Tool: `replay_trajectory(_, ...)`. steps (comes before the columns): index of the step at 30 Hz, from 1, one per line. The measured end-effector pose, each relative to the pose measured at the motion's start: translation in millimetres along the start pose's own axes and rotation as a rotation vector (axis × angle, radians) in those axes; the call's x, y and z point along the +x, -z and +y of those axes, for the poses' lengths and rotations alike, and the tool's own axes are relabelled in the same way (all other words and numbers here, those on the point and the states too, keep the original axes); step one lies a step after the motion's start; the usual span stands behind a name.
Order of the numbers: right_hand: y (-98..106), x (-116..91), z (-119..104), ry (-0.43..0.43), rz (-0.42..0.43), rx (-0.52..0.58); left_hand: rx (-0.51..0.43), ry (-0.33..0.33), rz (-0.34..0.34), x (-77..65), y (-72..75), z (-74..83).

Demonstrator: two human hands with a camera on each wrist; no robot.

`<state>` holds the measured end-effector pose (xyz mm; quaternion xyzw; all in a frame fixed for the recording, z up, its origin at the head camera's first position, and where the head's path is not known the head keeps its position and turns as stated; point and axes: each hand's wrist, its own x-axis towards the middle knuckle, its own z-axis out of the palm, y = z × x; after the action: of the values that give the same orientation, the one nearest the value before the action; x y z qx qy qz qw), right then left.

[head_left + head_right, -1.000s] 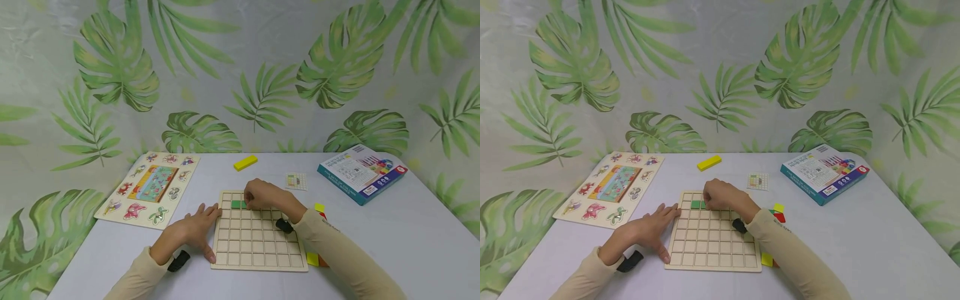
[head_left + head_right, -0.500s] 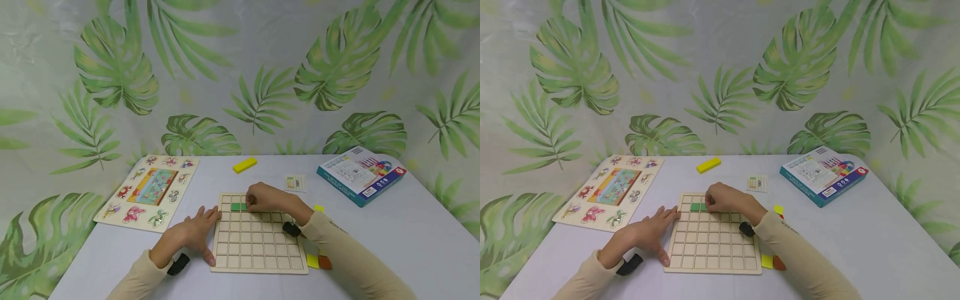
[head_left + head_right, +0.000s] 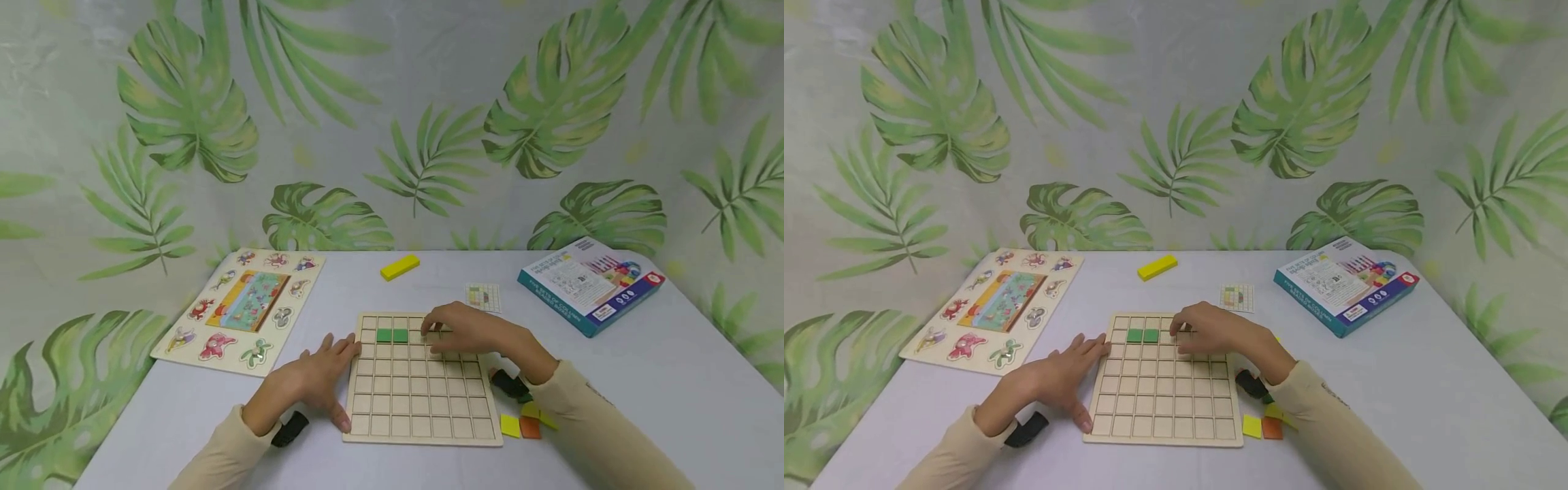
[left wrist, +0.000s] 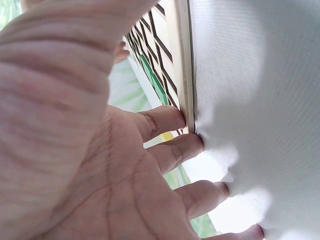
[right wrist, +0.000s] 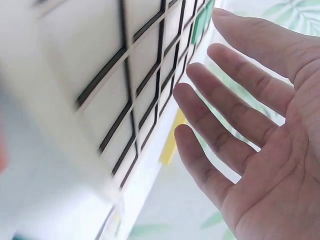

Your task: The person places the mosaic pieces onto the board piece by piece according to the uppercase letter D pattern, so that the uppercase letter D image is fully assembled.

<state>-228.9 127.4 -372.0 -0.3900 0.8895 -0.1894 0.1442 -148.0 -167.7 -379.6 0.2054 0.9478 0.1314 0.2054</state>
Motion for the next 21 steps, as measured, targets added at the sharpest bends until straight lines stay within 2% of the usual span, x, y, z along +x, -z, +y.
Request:
replay_trajectory(3, 4, -14, 4, -0.035, 0.015, 0.013, -0.001, -0.002, 0.001, -0.1, 0.7, 0.3)
replay_trajectory(14, 16, -61, 30, -0.075, 0.078, 0.022, 0.001, 0.012, -0.015, -0.3, 1.2, 0.2)
replay_trajectory(21, 28, -78, 50, -0.131, 0.097, 0.036, 0.007, -0.01, -0.009, 0.0, 3.1, -0.7)
